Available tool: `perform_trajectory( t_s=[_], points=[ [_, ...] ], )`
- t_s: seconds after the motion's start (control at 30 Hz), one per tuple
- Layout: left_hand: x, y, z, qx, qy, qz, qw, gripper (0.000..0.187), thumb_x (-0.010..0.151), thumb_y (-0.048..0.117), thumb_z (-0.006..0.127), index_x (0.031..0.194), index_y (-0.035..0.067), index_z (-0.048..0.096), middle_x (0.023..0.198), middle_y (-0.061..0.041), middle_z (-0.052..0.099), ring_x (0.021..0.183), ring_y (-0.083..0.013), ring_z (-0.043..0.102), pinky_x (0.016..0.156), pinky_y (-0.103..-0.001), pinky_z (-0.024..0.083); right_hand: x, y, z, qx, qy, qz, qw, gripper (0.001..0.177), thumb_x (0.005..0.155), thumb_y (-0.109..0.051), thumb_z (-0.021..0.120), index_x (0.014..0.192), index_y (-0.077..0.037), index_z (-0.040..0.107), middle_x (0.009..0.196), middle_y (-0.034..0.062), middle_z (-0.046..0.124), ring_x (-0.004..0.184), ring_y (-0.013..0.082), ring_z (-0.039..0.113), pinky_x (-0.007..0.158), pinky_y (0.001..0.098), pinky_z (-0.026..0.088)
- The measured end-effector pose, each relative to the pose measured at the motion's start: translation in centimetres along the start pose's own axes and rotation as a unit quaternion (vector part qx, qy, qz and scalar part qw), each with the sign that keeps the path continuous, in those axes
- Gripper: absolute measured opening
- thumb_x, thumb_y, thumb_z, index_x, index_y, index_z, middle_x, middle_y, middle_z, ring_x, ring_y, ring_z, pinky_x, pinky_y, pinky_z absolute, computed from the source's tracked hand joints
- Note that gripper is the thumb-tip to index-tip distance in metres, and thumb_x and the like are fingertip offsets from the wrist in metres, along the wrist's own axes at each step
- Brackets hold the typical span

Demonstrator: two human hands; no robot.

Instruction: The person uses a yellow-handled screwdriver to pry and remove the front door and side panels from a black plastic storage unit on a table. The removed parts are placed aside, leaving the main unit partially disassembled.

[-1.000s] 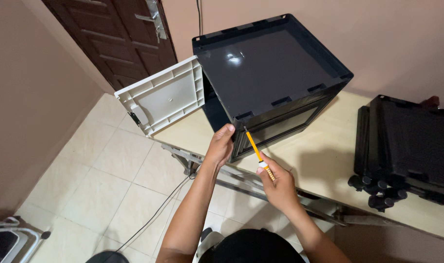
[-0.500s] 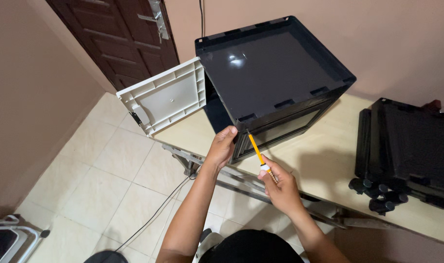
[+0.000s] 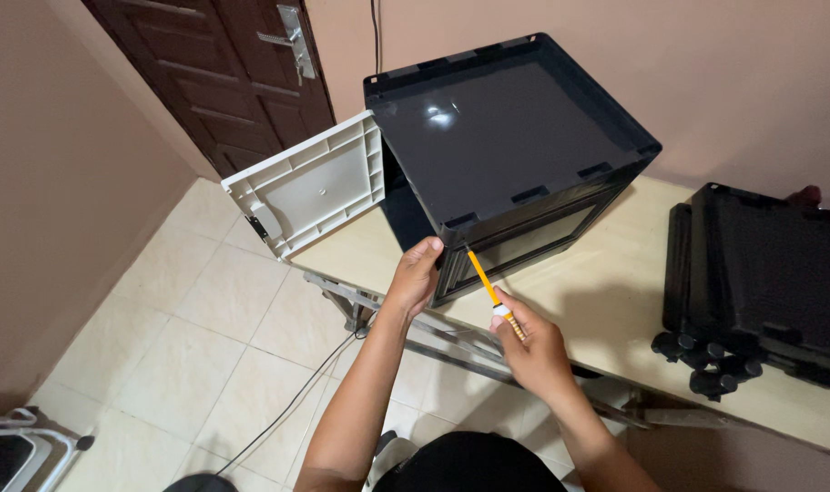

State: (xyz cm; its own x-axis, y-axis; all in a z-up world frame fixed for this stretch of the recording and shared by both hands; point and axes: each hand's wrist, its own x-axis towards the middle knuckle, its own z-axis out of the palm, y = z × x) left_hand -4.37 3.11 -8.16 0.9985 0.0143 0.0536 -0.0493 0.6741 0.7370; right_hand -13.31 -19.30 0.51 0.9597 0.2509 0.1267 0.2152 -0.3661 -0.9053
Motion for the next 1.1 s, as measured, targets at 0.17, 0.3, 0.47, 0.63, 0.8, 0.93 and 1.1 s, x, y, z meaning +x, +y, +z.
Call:
perform_trajectory(
  t_s=[0.17, 0.3, 0.47, 0.63, 0.8, 0.93, 1.1],
  points=[
    [0.1, -0.1, -0.2, 0.004, 0.011, -0.012, 1.000, 0.023, 0.100, 0.032, 0.067, 0.103, 0.009, 0.068, 0.104, -0.001, 0.068, 0.099, -0.0112, 0.061, 0.093, -0.029, 0.050, -0.4, -0.6, 0.2, -0.075, 0.054, -0.100, 0.991, 0.044, 0.096, -0.021, 0.067, 0.140, -0.013, 0.064, 0.096, 0.0072, 0.075, 0.082, 0.0059, 0.069, 0.074, 0.0231, 0.054],
    [0.2, -0.2, -0.3, 0.013, 0.011, -0.012, 1.000, 0.025, 0.100, 0.034, 0.068, 0.103, 0.009, 0.067, 0.104, 0.000, 0.067, 0.100, -0.0101, 0.059, 0.093, -0.028, 0.049, 0.0, -0.8, 0.0, -0.075, 0.032, 0.036, 0.996, 0.045, 0.094, -0.022, 0.067, 0.139, -0.018, 0.065, 0.086, 0.0042, 0.076, 0.061, 0.0080, 0.055, 0.059, 0.0247, 0.050],
    [0.0, -0.2, -0.1, 0.005, 0.013, -0.007, 1.000, 0.025, 0.100, 0.033, 0.068, 0.104, 0.009, 0.067, 0.106, -0.001, 0.067, 0.101, -0.0108, 0.060, 0.094, -0.029, 0.049, 0.4, 0.3, -0.5, 0.040, -0.014, 0.070, 0.997, 0.046, 0.095, -0.017, 0.064, 0.142, -0.016, 0.062, 0.083, 0.0022, 0.071, 0.052, 0.0054, 0.053, 0.050, 0.0228, 0.048],
    [0.2, -0.1, 0.0, -0.013, 0.006, -0.015, 1.000, 0.024, 0.098, 0.032, 0.068, 0.102, 0.008, 0.067, 0.104, -0.003, 0.069, 0.100, -0.0141, 0.063, 0.093, -0.033, 0.052, 1.0, 1.8, -0.5, 0.217, -0.067, 0.127, 0.966, 0.051, 0.096, -0.014, 0.060, 0.147, -0.011, 0.055, 0.085, 0.0061, 0.066, 0.049, 0.0099, 0.052, 0.043, 0.0267, 0.044],
    [0.5, -0.6, -0.5, 0.001, 0.015, 0.000, 1.000, 0.024, 0.101, 0.031, 0.069, 0.106, 0.008, 0.068, 0.106, -0.002, 0.068, 0.102, -0.0117, 0.059, 0.095, -0.031, 0.048, 1.6, 2.7, -1.4, 0.456, -0.134, 0.233, 0.848, 0.051, 0.097, -0.019, 0.056, 0.146, -0.006, 0.051, 0.082, 0.0080, 0.062, 0.047, 0.0128, 0.054, 0.039, 0.0282, 0.045],
    [0.5, -0.9, -1.0, -0.002, 0.016, -0.010, 1.000, 0.025, 0.098, 0.034, 0.070, 0.103, 0.009, 0.069, 0.105, -0.001, 0.069, 0.103, -0.0129, 0.060, 0.096, -0.032, 0.048, 1.6, 3.4, -1.2, 0.414, -0.123, 0.207, 0.878, 0.051, 0.097, -0.018, 0.057, 0.146, -0.005, 0.051, 0.083, 0.0089, 0.063, 0.048, 0.0131, 0.055, 0.041, 0.0279, 0.046],
    [0.3, -0.6, -0.6, 0.006, 0.016, -0.002, 1.000, 0.026, 0.099, 0.033, 0.070, 0.104, 0.008, 0.069, 0.107, -0.002, 0.069, 0.105, -0.0129, 0.059, 0.099, -0.032, 0.047, 1.1, 3.7, -0.4, 0.255, -0.092, 0.103, 0.957, 0.052, 0.097, -0.011, 0.059, 0.148, -0.008, 0.052, 0.085, 0.0072, 0.065, 0.049, 0.0085, 0.052, 0.045, 0.0239, 0.046]
  ],
)
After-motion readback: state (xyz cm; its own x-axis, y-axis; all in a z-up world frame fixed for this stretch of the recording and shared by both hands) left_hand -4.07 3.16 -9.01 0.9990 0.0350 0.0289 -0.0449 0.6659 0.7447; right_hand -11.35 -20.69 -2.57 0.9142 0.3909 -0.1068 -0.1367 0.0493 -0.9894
